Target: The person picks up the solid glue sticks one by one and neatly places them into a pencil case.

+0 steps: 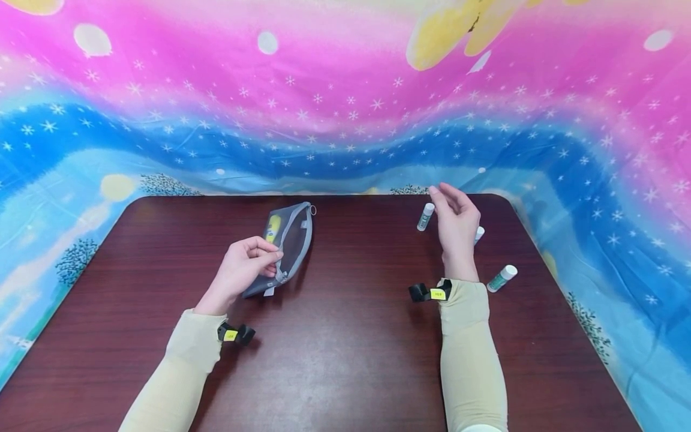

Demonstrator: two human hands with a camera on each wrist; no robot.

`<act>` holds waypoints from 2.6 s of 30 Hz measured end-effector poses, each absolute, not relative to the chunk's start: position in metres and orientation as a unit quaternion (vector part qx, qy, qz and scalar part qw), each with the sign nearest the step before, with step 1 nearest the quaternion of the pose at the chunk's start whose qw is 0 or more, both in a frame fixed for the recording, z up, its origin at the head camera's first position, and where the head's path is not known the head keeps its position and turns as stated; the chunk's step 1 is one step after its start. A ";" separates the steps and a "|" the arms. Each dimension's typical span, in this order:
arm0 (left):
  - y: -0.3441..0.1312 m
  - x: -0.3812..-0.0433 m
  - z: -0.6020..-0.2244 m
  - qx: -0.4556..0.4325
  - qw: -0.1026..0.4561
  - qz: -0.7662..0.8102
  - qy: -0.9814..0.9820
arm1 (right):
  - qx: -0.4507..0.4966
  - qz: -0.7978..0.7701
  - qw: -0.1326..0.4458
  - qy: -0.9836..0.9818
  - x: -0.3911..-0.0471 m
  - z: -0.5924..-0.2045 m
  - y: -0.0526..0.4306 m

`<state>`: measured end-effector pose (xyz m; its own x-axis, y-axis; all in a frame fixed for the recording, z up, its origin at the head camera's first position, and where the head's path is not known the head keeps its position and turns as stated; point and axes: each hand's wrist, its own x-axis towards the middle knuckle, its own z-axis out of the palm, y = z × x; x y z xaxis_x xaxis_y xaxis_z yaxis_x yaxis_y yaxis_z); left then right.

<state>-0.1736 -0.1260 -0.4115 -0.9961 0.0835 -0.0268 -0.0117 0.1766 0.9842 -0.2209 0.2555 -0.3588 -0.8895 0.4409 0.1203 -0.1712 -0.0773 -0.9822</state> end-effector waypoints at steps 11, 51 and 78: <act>-0.127 -0.173 -0.413 0.023 0.039 0.638 0.768 | -0.136 0.702 0.192 -0.672 -0.229 -0.371 0.264; -0.126 -0.175 -0.414 0.019 0.039 0.632 0.773 | -0.170 0.625 0.088 -0.757 -0.255 -0.437 0.282; -0.126 -0.174 -0.413 0.017 0.045 0.632 0.774 | -0.173 0.521 0.093 -0.830 -0.255 -0.446 0.286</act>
<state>-0.1744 -0.1257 -0.4128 -0.9954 0.0831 -0.0483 -0.0307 0.2008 0.9792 -0.2548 0.2855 -0.4458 -0.9232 0.3834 -0.0257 0.1897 0.3966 -0.8982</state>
